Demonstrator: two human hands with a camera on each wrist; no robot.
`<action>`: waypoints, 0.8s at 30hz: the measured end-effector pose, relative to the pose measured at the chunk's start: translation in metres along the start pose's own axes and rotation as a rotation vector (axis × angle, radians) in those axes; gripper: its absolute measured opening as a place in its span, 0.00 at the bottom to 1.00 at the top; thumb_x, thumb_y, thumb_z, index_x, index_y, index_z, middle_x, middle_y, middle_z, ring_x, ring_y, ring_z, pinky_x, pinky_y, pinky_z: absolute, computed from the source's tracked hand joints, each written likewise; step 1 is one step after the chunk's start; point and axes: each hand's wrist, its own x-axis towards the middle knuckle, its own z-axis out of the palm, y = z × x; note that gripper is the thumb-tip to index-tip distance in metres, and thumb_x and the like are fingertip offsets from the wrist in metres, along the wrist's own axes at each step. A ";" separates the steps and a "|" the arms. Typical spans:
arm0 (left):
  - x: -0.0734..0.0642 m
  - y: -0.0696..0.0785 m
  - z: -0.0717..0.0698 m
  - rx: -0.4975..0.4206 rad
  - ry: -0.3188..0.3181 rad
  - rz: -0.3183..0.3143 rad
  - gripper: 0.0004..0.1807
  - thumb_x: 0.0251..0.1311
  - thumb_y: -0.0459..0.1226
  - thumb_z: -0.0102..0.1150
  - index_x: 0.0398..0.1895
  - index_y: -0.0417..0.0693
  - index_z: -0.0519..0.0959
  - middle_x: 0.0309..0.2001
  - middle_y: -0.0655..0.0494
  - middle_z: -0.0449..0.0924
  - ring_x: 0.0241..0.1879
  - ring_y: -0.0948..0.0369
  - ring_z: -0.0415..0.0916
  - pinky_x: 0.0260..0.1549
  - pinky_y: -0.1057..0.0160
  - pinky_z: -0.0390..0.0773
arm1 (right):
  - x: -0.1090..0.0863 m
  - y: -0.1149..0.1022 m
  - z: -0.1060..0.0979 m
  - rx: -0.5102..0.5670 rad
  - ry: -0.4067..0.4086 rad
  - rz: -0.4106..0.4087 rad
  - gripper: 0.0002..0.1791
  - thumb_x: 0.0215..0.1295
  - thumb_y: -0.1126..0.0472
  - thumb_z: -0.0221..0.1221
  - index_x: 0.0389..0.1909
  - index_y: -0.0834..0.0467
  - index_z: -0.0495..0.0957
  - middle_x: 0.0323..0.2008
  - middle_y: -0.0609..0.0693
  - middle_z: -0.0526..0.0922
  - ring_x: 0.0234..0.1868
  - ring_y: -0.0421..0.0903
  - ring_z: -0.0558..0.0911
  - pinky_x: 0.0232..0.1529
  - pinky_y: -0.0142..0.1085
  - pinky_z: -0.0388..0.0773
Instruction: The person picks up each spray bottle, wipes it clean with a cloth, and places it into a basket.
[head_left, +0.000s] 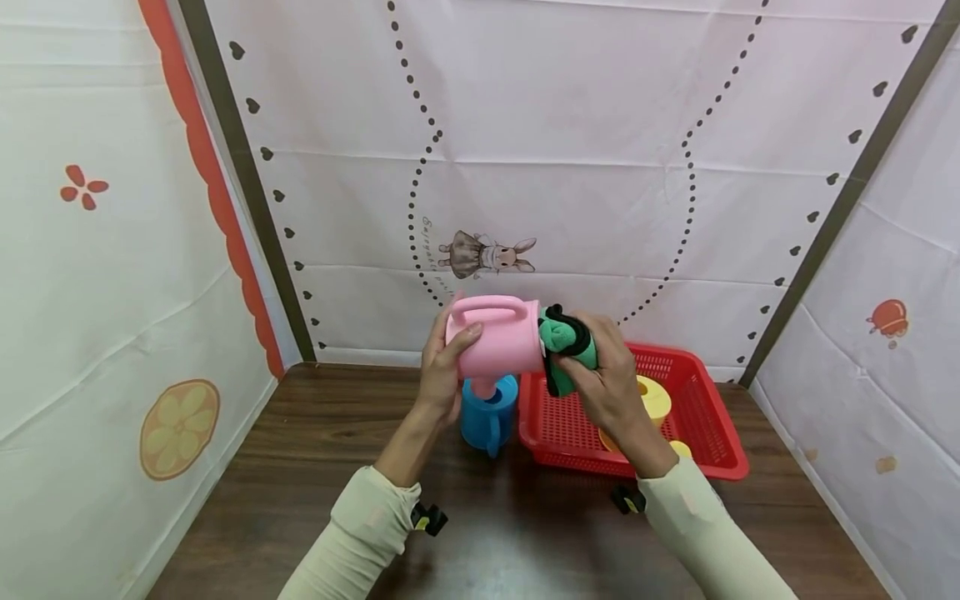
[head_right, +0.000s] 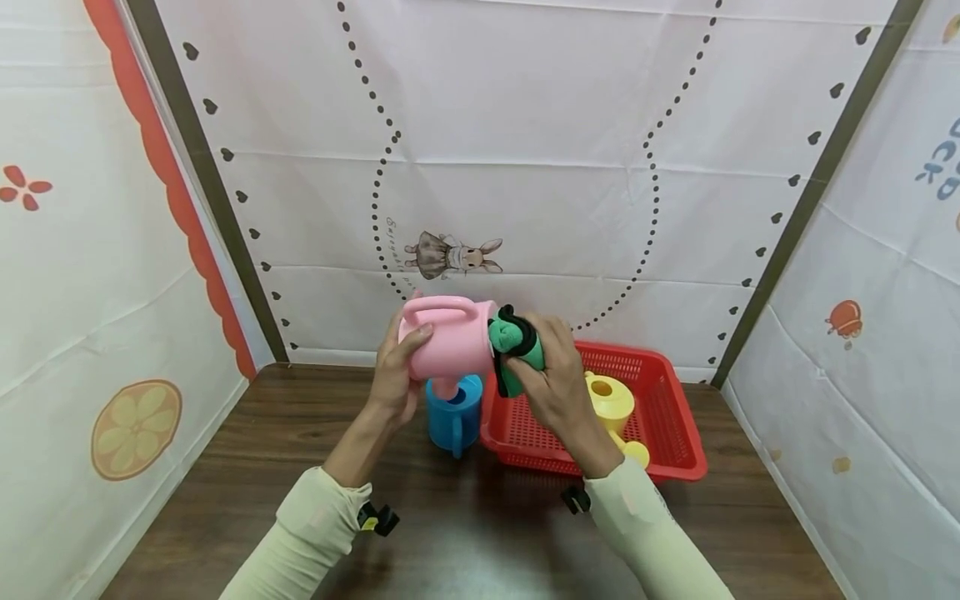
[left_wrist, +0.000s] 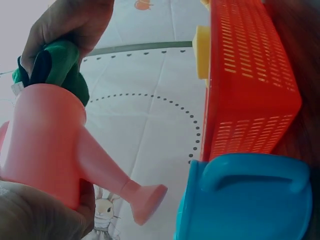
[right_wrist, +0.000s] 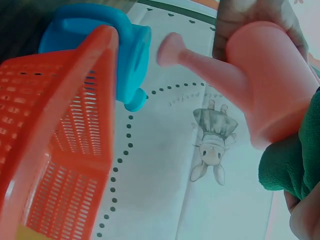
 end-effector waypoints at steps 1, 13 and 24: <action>0.000 -0.001 -0.001 0.003 -0.004 0.008 0.40 0.76 0.45 0.62 0.89 0.60 0.65 0.72 0.51 0.74 0.65 0.52 0.74 0.54 0.64 0.88 | 0.002 0.000 0.000 0.001 0.005 0.001 0.27 0.69 0.66 0.72 0.68 0.62 0.82 0.62 0.63 0.85 0.61 0.48 0.78 0.56 0.37 0.79; -0.005 0.002 -0.025 0.003 -0.362 0.033 0.55 0.66 0.38 0.56 0.95 0.67 0.46 0.78 0.53 0.66 0.69 0.52 0.68 0.59 0.64 0.88 | 0.024 0.005 -0.003 0.045 0.050 0.055 0.26 0.69 0.66 0.71 0.68 0.64 0.83 0.63 0.66 0.85 0.61 0.46 0.78 0.61 0.31 0.75; -0.003 0.003 -0.037 -0.059 -0.453 0.076 0.62 0.61 0.30 0.72 0.95 0.56 0.49 0.80 0.57 0.71 0.66 0.57 0.78 0.63 0.62 0.89 | 0.019 0.017 0.001 0.031 0.027 0.185 0.24 0.72 0.64 0.70 0.68 0.62 0.83 0.63 0.63 0.84 0.59 0.44 0.77 0.57 0.34 0.74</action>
